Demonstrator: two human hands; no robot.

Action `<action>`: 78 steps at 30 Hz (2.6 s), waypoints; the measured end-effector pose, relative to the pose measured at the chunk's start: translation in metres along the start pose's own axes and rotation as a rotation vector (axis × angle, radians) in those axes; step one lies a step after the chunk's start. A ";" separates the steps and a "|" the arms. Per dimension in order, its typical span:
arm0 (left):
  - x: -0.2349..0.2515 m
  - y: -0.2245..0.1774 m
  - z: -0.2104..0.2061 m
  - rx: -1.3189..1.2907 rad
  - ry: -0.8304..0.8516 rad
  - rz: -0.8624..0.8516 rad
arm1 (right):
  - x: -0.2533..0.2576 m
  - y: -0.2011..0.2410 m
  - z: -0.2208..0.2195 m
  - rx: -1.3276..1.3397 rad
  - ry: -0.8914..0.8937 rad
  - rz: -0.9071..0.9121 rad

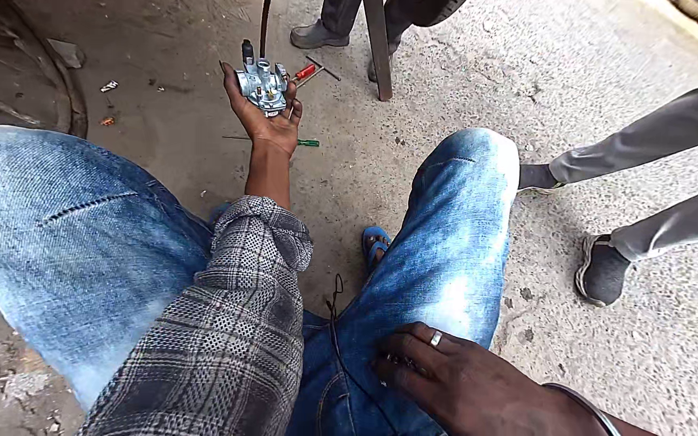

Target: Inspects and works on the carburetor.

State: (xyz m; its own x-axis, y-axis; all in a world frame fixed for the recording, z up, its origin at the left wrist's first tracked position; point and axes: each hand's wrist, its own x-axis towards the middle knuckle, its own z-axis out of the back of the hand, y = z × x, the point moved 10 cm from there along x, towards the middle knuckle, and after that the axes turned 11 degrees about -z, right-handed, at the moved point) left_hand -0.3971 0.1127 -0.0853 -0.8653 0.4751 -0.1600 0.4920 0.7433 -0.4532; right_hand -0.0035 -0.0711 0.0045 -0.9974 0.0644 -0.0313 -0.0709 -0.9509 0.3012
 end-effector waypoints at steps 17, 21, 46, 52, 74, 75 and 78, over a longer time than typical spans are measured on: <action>-0.013 0.033 0.003 -0.142 0.170 0.074 | 0.120 -0.112 0.113 -0.099 -0.148 -0.209; -0.031 0.055 0.001 -0.188 0.239 0.158 | 0.233 -0.193 0.125 0.002 -0.054 -0.493; -0.021 0.050 0.032 0.651 0.234 -0.267 | 0.302 -0.235 0.069 -0.148 0.070 -0.597; -0.020 0.057 0.032 0.554 0.178 -0.145 | 0.311 -0.214 0.078 -0.088 -0.179 -0.385; -0.019 0.060 0.032 0.512 0.194 -0.147 | 0.308 -0.225 0.078 0.050 -0.225 -0.450; -0.019 0.059 0.033 0.491 0.178 -0.138 | 0.310 -0.222 0.078 0.078 -0.256 -0.389; -0.021 0.053 0.032 0.466 0.158 -0.129 | 0.307 -0.224 0.084 0.194 -0.283 -0.355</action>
State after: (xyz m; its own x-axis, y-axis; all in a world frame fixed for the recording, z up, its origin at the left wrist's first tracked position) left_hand -0.3562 0.1274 -0.1344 -0.8731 0.4857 0.0418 0.2554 0.5288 -0.8094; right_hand -0.2943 0.1873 0.0073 -0.8731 0.4797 0.0872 -0.3811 -0.7829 0.4918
